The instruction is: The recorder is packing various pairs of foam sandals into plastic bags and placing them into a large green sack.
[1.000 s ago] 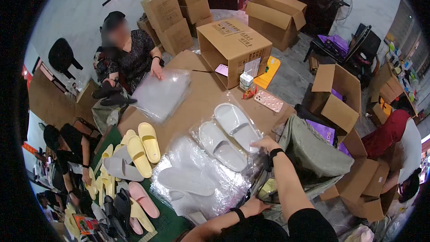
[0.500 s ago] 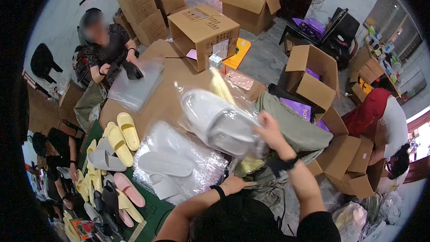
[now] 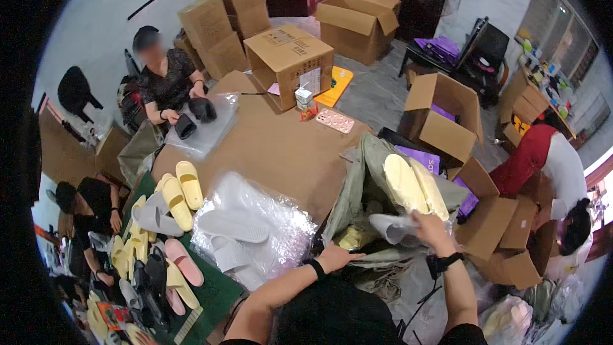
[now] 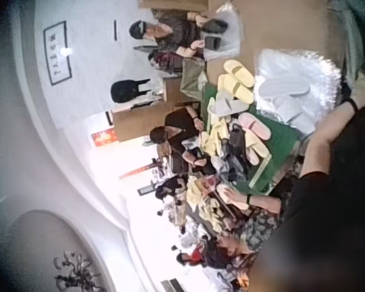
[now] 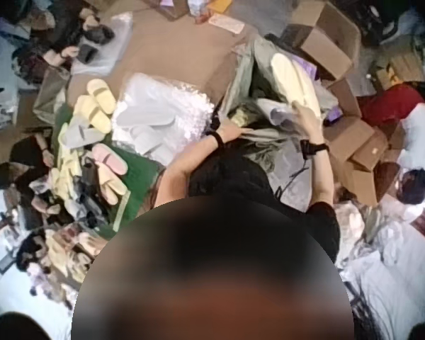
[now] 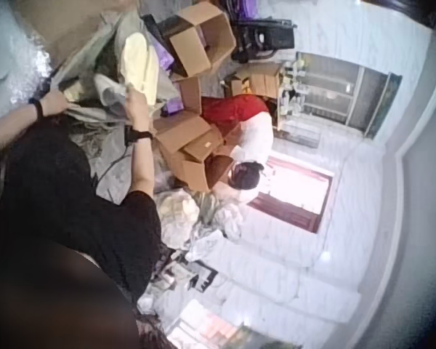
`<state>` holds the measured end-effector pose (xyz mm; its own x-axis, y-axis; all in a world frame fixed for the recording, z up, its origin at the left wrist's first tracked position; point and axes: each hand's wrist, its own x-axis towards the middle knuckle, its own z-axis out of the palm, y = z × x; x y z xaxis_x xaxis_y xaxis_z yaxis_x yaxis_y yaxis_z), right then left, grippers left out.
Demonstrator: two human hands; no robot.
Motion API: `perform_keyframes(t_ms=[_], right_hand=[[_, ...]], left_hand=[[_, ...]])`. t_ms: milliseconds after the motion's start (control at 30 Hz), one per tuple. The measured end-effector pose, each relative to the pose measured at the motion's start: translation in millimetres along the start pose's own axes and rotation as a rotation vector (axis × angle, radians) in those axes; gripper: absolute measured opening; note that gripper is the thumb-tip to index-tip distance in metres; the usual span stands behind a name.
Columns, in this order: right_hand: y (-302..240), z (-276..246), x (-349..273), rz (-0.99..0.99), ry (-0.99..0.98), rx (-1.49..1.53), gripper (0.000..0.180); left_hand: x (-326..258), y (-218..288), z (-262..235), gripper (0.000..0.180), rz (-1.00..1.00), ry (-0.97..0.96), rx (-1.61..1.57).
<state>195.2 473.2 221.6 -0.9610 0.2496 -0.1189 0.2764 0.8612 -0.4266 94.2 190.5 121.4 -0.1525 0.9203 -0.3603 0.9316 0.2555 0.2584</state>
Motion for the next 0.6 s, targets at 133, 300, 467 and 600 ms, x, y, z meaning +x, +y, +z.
perform_keyframes(t_ms=[133, 300, 467, 600], right_hand=[[-36, 25, 14, -0.331, -0.306, -0.135, 0.039], [-76, 28, 21, -0.355, -0.615, -0.126, 0.039], [-91, 16, 44, -0.323, -0.654, -0.203, 0.04], [-125, -6, 22, -0.249, -0.698, -0.293, 0.046]], left_hand=[[1, 4, 11, 0.05, -0.043, -0.003, 0.054], [-10, 3, 24, 0.032, 0.064, -0.023, 0.141], [-11, -6, 33, 0.03, 0.034, 0.025, 0.104], [-19, -10, 28, 0.027, 0.048, 0.065, 0.071]])
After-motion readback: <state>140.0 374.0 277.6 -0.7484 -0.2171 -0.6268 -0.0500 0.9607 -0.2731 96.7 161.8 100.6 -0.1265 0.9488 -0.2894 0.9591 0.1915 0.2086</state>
